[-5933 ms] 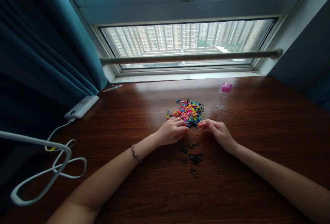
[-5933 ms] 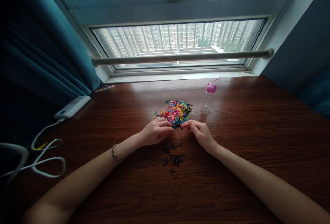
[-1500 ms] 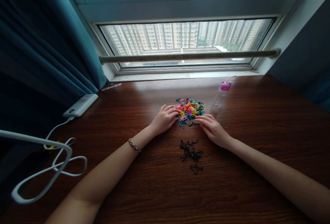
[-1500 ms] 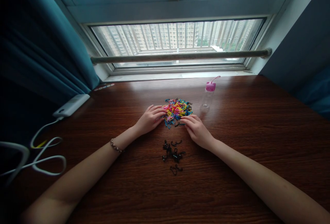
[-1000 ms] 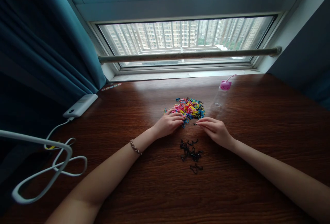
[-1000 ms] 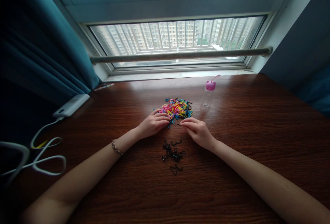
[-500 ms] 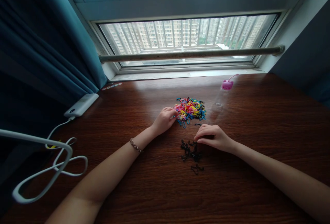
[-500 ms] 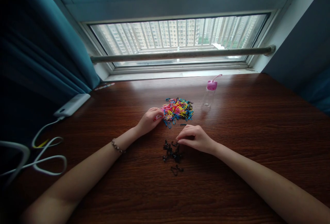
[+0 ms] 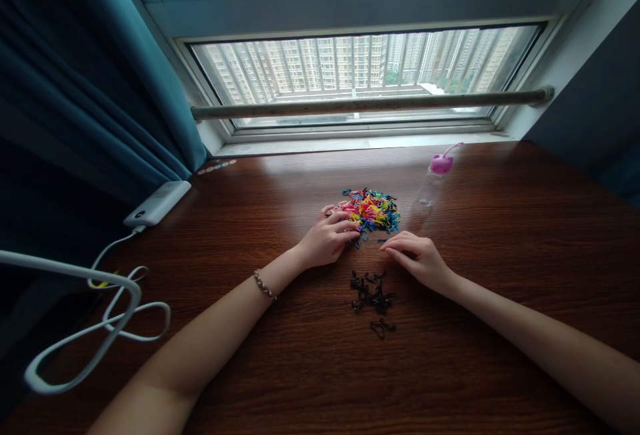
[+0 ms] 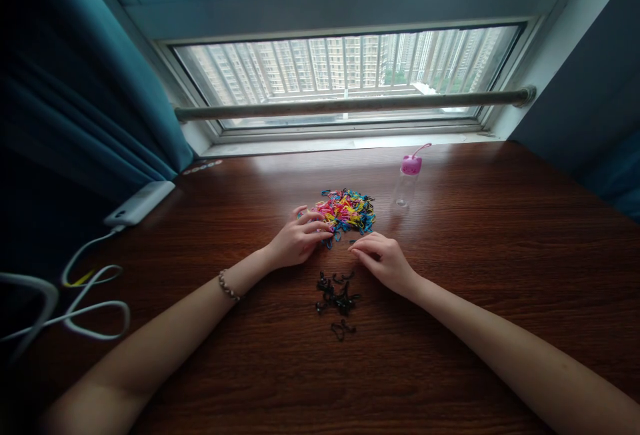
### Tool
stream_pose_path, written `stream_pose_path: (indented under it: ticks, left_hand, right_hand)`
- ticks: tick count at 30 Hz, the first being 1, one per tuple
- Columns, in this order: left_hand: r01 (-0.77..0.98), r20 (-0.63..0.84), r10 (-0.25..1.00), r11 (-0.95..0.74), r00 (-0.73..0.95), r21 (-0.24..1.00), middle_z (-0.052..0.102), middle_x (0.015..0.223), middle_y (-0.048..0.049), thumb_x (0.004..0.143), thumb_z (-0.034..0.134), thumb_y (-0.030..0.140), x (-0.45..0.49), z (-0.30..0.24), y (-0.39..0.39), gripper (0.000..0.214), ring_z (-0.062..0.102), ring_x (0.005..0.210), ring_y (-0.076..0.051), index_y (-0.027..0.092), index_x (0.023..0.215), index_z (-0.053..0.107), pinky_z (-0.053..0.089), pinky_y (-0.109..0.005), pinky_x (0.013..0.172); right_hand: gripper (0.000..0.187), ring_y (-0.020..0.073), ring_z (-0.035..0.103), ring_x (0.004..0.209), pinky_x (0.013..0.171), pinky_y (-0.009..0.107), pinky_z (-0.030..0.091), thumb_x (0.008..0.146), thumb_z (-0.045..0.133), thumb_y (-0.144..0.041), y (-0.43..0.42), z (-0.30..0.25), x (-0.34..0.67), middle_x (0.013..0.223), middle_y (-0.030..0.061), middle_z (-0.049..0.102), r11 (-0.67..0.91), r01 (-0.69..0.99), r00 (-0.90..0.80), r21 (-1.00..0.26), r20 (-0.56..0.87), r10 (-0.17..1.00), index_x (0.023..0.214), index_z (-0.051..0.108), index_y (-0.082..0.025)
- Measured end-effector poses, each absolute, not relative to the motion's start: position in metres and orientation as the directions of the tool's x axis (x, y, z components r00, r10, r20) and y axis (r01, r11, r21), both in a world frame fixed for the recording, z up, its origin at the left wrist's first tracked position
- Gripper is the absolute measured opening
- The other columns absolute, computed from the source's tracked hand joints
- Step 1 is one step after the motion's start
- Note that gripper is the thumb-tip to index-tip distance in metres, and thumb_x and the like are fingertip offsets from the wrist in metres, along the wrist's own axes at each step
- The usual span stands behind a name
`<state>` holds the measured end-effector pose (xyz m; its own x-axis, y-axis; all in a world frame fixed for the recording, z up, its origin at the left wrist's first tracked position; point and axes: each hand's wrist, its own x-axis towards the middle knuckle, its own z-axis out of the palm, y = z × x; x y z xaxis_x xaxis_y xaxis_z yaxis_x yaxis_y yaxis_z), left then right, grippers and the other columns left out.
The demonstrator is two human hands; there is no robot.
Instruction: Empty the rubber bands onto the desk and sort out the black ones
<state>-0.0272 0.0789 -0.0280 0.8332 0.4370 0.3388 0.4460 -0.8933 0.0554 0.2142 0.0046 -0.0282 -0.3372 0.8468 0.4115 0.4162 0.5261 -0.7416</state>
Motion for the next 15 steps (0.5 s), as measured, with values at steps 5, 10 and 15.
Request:
stream_pose_path:
  ticks: [5, 10, 15]
  left_hand:
    - [0.445, 0.306, 0.439, -0.894, 0.845, 0.057, 0.059, 0.115, -0.0034, 0.082, 0.043, 0.015, -0.0278, -0.0314, 0.0816, 0.036, 0.041, 0.115, -0.023, 0.025, 0.115, 0.055, 0.013, -0.049, 0.104]
    - [0.396, 0.41, 0.449, -0.893, 0.793, 0.212, 0.062, 0.109, -0.005, 0.08, 0.047, 0.013, -0.0264, -0.0317, 0.083, 0.031, 0.048, 0.108, -0.02, 0.023, 0.109, 0.057, 0.027, -0.044, 0.101]
    - [0.315, 0.522, 0.499, -0.859, 0.691, 0.405, 0.066, 0.09, -0.0062, 0.083, 0.052, 0.02, -0.0233, -0.0312, 0.0859, 0.012, 0.057, 0.091, -0.017, 0.018, 0.088, 0.062, 0.043, -0.035, 0.086]
  right_hand:
    - [0.017, 0.0175, 0.06, 0.08, 0.075, 0.031, 0.047, 0.083, 0.051, -0.025, 0.0041, -0.0278, 0.2136, 0.083, 0.0059, 0.067, 0.516, 0.428, -0.318, -0.742, 0.41, 0.855, 0.085, 0.067, -0.02]
    - [0.019, 0.0181, 0.06, 0.079, 0.073, 0.031, 0.048, 0.084, 0.05, -0.028, 0.0045, -0.029, 0.215, 0.085, 0.0067, 0.066, 0.48, 0.451, -0.265, -0.753, 0.401, 0.877, 0.086, 0.067, -0.019]
    - [0.02, 0.0198, 0.057, 0.084, 0.076, 0.034, 0.047, 0.085, 0.048, -0.027, 0.0096, -0.0339, 0.2193, 0.088, 0.0063, 0.066, 0.479, 0.521, -0.214, -0.707, 0.435, 0.875, 0.091, 0.066, -0.021]
